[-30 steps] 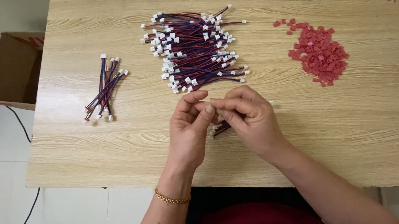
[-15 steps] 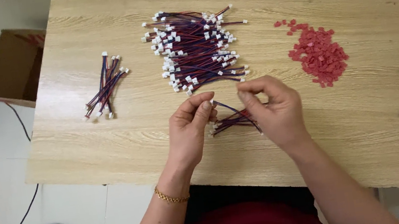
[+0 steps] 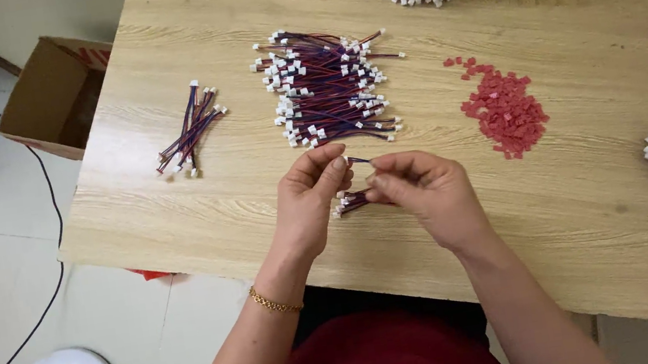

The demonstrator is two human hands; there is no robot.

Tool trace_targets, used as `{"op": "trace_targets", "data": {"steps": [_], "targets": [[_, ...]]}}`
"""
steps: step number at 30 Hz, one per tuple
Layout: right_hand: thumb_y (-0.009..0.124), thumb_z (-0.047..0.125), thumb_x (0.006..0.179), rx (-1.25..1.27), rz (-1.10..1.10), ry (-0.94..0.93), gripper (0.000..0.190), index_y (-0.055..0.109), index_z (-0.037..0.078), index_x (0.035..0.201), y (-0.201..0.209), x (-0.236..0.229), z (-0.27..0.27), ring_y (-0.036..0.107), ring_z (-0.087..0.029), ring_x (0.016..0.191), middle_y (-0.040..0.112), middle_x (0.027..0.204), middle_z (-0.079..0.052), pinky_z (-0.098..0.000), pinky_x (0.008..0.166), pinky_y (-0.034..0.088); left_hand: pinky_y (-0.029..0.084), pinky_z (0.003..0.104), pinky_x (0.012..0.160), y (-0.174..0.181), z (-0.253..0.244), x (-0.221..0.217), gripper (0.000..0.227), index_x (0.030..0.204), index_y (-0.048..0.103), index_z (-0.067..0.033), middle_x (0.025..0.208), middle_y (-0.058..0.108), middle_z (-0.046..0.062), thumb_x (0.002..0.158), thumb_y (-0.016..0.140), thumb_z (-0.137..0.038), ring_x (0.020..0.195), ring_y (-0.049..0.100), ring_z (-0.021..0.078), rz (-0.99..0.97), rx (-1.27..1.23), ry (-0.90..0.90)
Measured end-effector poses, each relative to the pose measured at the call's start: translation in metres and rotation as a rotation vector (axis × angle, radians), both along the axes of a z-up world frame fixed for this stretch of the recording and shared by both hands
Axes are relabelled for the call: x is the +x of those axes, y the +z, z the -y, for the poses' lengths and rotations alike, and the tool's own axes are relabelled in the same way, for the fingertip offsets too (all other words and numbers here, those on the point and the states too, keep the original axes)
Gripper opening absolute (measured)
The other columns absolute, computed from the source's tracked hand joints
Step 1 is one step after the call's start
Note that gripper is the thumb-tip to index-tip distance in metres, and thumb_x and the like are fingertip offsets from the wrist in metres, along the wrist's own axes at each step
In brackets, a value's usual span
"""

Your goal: Attaching small red plastic clips to wire bundles on a factory worktable

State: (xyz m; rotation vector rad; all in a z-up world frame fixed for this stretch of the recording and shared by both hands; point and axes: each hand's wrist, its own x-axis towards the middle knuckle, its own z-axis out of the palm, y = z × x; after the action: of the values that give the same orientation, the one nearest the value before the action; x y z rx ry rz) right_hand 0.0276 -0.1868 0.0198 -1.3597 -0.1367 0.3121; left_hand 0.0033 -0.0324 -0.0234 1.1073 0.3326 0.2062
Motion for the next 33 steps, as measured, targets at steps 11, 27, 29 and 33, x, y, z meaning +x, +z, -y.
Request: {"op": "trace_targets", "data": {"steps": [11,27,29,33], "targets": [[0.075,0.002,0.083,-0.243,0.286,0.021,0.017,0.073,0.001,0.099,0.027,0.007,0.008,0.068,-0.013,0.073,0.074,0.08,-0.013,-0.0287,0.068,0.058,0.058,0.022,0.067,0.007,0.006,-0.001,0.027,0.116,0.06,-0.0015,0.086,0.067,0.01,0.09,0.065,-0.005,0.076,0.066,0.0132,0.019,-0.082,-0.008],[0.073,-0.005,0.083,-0.206,0.276,0.111,0.023,0.068,-0.002,0.105,0.02,0.013,0.008,0.062,-0.01,0.08,0.068,0.086,-0.008,-0.0269,0.075,0.054,0.059,0.023,0.066,0.0,0.005,-0.004,0.029,0.116,0.061,-0.0025,0.086,0.068,0.01,0.088,0.07,-0.006,0.077,0.068,0.0135,0.012,-0.049,-0.006],[0.073,-0.004,0.083,-0.213,0.291,0.129,0.022,0.069,-0.002,0.105,0.026,0.016,0.007,0.061,-0.01,0.08,0.068,0.085,-0.008,-0.0265,0.075,0.054,0.059,0.023,0.066,-0.003,0.004,-0.001,0.029,0.116,0.061,-0.0024,0.086,0.068,0.01,0.089,0.07,-0.007,0.076,0.067,0.0131,0.012,-0.049,-0.003],[0.079,0.002,0.082,-0.386,0.567,0.087,0.018,0.073,0.004,0.099,0.04,0.025,0.007,0.063,-0.015,0.075,0.069,0.082,-0.01,-0.0279,0.07,0.051,0.059,0.022,0.065,0.001,0.006,0.004,0.029,0.116,0.06,-0.0032,0.085,0.068,0.009,0.089,0.069,-0.008,0.076,0.067,0.012,0.004,-0.028,-0.017]]}}
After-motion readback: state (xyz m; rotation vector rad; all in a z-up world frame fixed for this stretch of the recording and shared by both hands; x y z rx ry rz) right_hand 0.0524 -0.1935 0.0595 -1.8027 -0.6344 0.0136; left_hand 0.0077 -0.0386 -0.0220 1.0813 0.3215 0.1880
